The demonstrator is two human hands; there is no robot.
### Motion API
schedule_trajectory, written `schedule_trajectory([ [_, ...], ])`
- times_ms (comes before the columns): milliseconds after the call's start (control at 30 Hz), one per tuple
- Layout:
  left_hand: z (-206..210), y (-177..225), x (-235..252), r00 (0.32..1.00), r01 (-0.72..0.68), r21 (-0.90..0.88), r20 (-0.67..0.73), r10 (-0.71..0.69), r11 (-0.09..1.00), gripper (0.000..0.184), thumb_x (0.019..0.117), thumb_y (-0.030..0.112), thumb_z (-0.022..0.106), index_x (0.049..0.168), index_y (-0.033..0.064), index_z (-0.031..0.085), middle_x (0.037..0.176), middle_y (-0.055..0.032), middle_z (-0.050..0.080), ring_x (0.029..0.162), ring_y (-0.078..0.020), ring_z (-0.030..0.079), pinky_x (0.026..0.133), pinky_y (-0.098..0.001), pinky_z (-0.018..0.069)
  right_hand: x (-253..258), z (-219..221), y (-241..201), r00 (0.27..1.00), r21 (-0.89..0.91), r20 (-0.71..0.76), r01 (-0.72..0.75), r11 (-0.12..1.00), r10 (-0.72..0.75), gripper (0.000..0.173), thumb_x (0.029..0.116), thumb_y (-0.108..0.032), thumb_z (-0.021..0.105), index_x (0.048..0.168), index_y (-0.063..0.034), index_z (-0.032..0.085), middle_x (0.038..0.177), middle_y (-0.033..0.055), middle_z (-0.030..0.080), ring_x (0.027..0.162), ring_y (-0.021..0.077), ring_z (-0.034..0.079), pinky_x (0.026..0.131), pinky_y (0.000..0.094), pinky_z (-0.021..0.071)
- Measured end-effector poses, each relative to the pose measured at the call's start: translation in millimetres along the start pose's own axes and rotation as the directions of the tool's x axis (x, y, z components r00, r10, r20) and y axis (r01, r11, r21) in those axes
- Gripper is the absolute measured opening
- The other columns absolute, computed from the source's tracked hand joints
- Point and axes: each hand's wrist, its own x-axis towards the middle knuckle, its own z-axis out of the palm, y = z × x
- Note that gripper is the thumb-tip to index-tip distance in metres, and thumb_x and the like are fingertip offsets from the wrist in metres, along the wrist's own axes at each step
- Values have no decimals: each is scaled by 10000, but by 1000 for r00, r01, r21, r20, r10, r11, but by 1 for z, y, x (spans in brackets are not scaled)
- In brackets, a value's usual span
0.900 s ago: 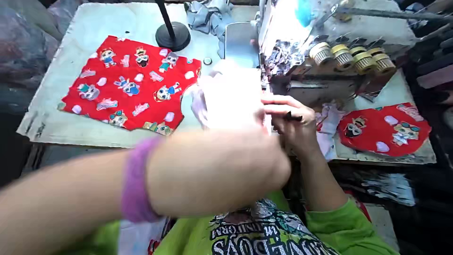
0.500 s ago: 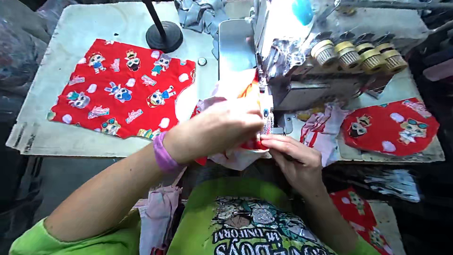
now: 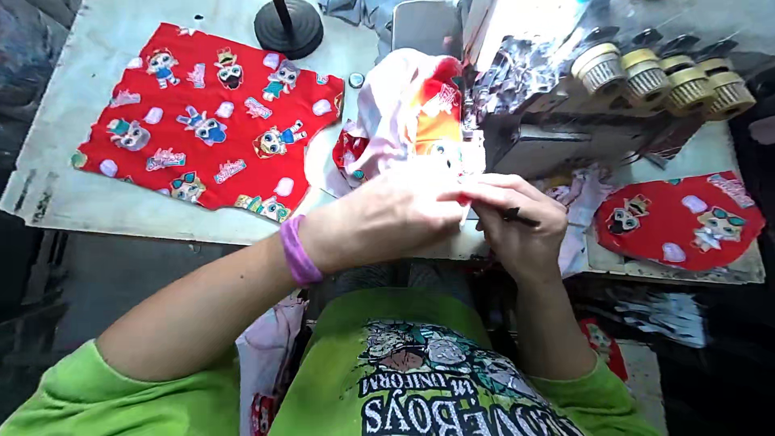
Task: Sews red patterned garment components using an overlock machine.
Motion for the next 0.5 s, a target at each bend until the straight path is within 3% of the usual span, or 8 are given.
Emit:
schedule_trajectory([
  [67,3,0,0,1000,-24,-69,-22,22,997,222,1002,105,596,835,11,709,830,-122,669,858,-258,653,812,-364,510,-9,1,-5,999,-60,39,16,998,-14,132,974,-18,651,1050,-14,758,1129,86,722,871,18,682,725,144,567],
  [167,-1,-23,4,988,30,-89,-146,-42,996,215,1009,92,573,932,-18,740,1013,-164,723,1042,-261,679,928,-339,528,-28,6,-7,1000,-51,22,-13,999,15,98,953,-35,687,1000,-10,769,1077,94,752,958,46,711,824,163,577],
  [267,-1,-52,8,972,177,29,-160,-170,984,261,1021,111,537,1113,-15,746,1121,-175,738,1119,-297,689,999,-397,512,-30,9,-9,995,43,-43,-87,995,89,107,951,-42,691,1010,-41,779,1068,39,764,862,3,702,739,148,580],
  [333,-6,-71,14,961,250,22,-126,-245,968,318,1023,160,512,1154,6,757,1194,-186,712,1189,-330,643,1046,-431,468,-18,11,-14,990,21,-78,-120,993,121,106,944,-32,684,1008,-35,769,1031,23,762,772,-22,680,662,139,569],
  [433,-15,-98,26,951,309,75,-45,-307,948,371,1031,213,458,1164,36,755,1250,-184,681,1268,-365,573,1097,-493,401,9,20,-33,994,-246,-67,-104,964,90,118,933,-14,680,1020,9,756,990,76,752,796,6,685,678,129,555],
  [500,-18,-114,32,943,333,104,-42,-331,937,372,1024,213,450,1141,31,753,1241,-191,681,1277,-372,568,1109,-497,392,30,31,-48,999,-527,1,-42,849,50,130,926,-33,695,1030,-10,770,940,115,750,811,126,708,687,224,550],
])
